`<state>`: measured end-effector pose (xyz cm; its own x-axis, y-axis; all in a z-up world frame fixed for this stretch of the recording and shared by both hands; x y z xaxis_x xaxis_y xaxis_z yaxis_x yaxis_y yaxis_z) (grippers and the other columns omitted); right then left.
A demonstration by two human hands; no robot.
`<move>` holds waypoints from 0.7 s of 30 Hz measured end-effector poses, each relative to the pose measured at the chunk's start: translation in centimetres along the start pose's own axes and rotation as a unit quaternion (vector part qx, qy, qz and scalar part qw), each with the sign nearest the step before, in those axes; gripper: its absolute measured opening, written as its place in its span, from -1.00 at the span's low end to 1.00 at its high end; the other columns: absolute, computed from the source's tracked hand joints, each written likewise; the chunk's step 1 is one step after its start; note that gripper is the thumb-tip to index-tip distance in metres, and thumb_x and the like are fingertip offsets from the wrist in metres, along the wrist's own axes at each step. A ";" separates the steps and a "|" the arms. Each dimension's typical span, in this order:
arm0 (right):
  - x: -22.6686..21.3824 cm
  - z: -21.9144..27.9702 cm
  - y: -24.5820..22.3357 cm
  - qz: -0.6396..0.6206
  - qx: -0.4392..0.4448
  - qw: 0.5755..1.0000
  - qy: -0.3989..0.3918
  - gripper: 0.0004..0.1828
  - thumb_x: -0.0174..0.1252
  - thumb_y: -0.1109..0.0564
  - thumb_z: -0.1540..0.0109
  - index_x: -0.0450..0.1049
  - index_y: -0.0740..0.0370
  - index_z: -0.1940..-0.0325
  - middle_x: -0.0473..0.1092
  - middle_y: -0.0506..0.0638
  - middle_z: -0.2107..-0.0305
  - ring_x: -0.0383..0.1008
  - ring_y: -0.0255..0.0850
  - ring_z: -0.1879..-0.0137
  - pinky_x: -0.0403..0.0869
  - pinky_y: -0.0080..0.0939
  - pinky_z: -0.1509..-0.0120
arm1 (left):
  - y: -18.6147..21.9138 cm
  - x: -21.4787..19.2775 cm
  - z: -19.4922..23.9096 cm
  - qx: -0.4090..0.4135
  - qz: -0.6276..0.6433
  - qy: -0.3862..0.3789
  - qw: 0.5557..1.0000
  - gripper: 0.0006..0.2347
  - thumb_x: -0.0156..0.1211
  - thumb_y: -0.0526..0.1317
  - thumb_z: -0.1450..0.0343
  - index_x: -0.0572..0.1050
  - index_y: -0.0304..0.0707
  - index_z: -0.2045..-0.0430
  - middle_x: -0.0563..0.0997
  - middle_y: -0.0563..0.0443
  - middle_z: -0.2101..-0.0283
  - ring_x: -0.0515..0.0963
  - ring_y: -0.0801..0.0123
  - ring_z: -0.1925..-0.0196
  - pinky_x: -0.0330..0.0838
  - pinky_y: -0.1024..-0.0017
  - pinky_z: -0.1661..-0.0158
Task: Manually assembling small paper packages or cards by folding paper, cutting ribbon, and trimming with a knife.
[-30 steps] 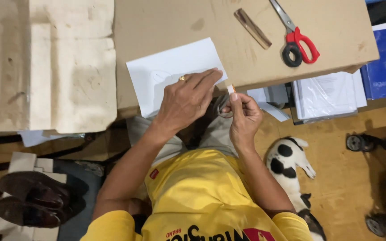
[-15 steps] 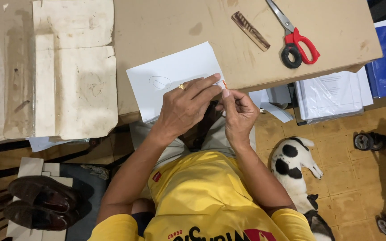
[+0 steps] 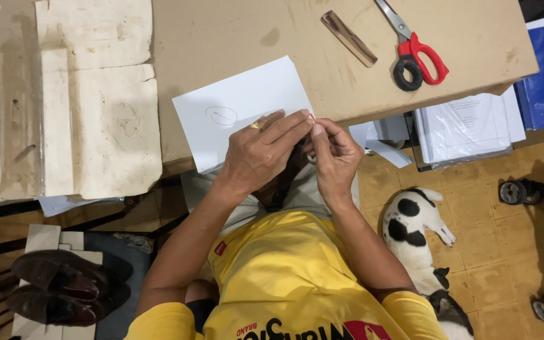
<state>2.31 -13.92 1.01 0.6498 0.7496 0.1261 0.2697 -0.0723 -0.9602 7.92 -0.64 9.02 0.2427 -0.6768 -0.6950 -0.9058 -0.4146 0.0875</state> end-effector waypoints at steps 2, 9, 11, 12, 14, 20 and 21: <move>-0.1 -0.2 0.1 0.005 -0.003 1.000 0.000 -0.83 0.20 0.30 -0.35 0.57 0.49 0.03 0.49 0.18 0.51 0.53 -0.24 0.45 0.52 -0.33 0.37 | 0.0 0.1 0.0 0.004 -0.002 0.000 1.000 -0.77 0.33 -0.28 -0.43 0.62 0.09 0.06 0.65 0.29 -0.01 0.71 0.36 0.11 0.65 0.45 0.08; -0.6 -0.4 1.3 0.001 0.010 1.000 -0.006 -0.84 0.20 0.29 -0.34 0.58 0.47 0.06 0.48 0.16 0.51 0.51 -0.27 0.50 0.50 -0.35 0.42 | -0.1 0.8 0.6 0.012 -0.004 0.007 1.000 -0.77 0.32 -0.28 -0.44 0.63 0.09 0.04 0.63 0.33 -0.09 0.71 0.37 0.09 0.63 0.45 0.02; -0.6 -0.4 1.6 0.000 0.013 1.000 -0.005 -0.85 0.20 0.29 -0.34 0.58 0.46 0.07 0.48 0.15 0.52 0.51 -0.27 0.50 0.49 -0.36 0.43 | 0.0 1.0 0.7 0.014 -0.001 0.009 1.000 -0.77 0.32 -0.28 -0.44 0.64 0.07 0.04 0.63 0.32 -0.10 0.70 0.36 0.08 0.63 0.44 0.00; -0.6 -0.4 1.7 -0.006 0.016 1.000 -0.005 -0.85 0.20 0.29 -0.34 0.58 0.47 0.08 0.47 0.15 0.53 0.50 -0.27 0.52 0.48 -0.36 0.45 | 0.0 1.0 0.7 0.011 -0.001 0.010 1.000 -0.78 0.30 -0.28 -0.45 0.64 0.07 0.05 0.63 0.32 -0.10 0.71 0.35 0.08 0.63 0.44 0.01; -0.6 -0.4 1.9 -0.012 0.019 1.000 -0.004 -0.86 0.20 0.29 -0.33 0.58 0.47 0.09 0.47 0.16 0.53 0.49 -0.27 0.53 0.47 -0.36 0.46 | -0.1 1.1 0.8 0.008 0.000 0.011 1.000 -0.80 0.28 -0.27 -0.47 0.64 0.07 0.05 0.63 0.32 -0.09 0.71 0.35 0.09 0.63 0.43 0.01; -0.5 -0.1 1.8 -0.017 0.028 0.999 -0.002 -0.84 0.20 0.26 -0.34 0.58 0.46 0.07 0.35 0.08 0.69 0.41 -0.31 0.62 0.41 -0.38 0.53 | -0.1 1.3 0.9 0.017 0.001 0.005 1.000 -0.80 0.29 -0.28 -0.45 0.65 0.05 0.06 0.64 0.31 -0.10 0.70 0.36 0.08 0.61 0.43 -0.04; -0.4 -0.1 1.8 -0.016 0.026 1.000 0.001 -0.84 0.20 0.27 -0.34 0.58 0.46 0.08 0.35 0.08 0.68 0.43 -0.32 0.61 0.43 -0.37 0.51 | -0.1 1.3 0.9 0.015 -0.001 0.007 1.000 -0.79 0.28 -0.28 -0.46 0.65 0.05 0.05 0.63 0.31 -0.11 0.70 0.37 0.07 0.60 0.44 -0.06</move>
<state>2.60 -14.46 -0.72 0.6431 0.7492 0.1584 0.2532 -0.0129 -0.9673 8.03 -0.90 7.44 0.2492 -0.6841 -0.6855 -0.9152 -0.3978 0.0643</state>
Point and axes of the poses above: each hand's wrist, its own z-axis away from the middle knuckle, its own x-axis out of the palm, y = z × x, the point moved 6 cm from there along -z, towards the middle knuckle
